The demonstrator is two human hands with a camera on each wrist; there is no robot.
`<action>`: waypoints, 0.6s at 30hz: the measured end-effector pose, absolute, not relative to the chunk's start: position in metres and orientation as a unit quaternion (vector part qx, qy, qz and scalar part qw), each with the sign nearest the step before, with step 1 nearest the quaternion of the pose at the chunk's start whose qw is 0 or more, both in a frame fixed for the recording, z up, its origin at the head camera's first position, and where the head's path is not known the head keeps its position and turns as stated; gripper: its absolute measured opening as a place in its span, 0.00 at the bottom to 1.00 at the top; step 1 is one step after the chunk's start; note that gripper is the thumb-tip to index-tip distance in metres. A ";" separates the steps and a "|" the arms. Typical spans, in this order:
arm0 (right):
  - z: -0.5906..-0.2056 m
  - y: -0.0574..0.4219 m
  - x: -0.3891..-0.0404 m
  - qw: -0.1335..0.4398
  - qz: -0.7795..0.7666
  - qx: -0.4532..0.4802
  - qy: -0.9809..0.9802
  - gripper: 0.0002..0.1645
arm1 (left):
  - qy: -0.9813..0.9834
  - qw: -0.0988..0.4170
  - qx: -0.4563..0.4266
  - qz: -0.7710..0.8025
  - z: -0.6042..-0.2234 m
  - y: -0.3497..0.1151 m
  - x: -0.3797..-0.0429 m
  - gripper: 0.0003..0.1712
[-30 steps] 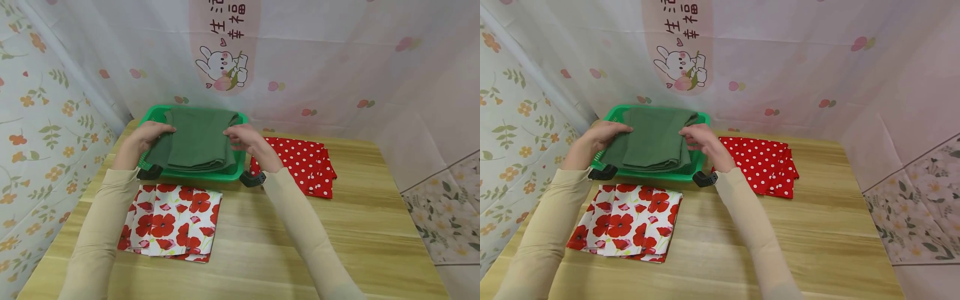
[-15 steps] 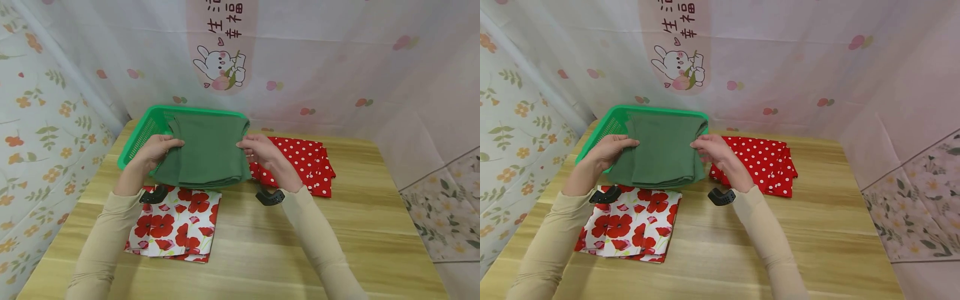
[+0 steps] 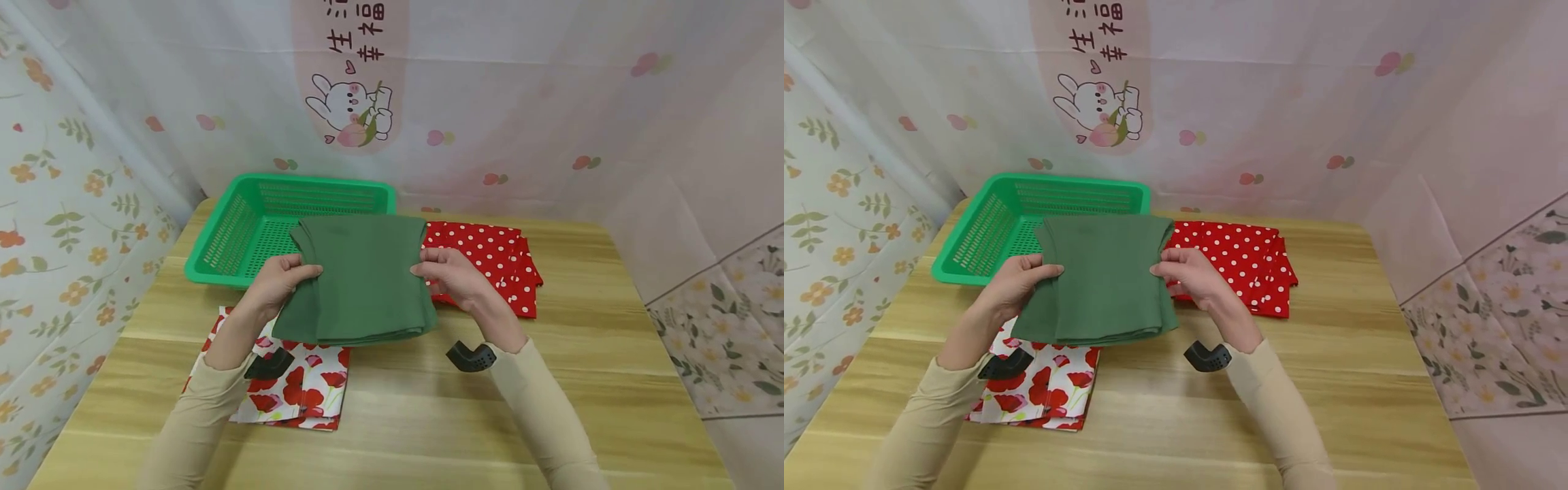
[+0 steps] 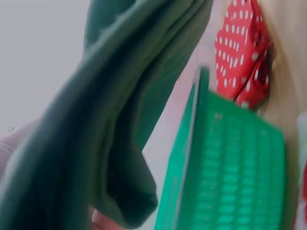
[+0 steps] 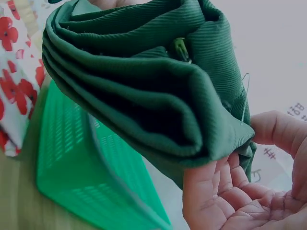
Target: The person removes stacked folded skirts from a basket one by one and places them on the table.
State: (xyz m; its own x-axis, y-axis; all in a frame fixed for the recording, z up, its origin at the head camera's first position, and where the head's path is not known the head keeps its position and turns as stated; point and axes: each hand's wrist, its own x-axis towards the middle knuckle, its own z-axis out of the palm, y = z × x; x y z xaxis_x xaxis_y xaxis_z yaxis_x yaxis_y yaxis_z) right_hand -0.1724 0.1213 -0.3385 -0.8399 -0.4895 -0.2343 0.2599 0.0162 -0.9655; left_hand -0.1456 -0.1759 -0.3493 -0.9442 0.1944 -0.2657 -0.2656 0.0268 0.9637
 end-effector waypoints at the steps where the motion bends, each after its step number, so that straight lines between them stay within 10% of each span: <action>1: -0.340 0.125 -0.169 0.270 -0.694 -0.087 0.661 0.03 | 0.699 0.164 -0.021 0.696 -0.352 -0.173 -0.143 0.03; 18: -0.389 0.201 -0.103 0.260 -0.681 -0.106 0.676 0.06 | 0.683 0.200 0.037 0.701 -0.398 -0.110 -0.093 0.20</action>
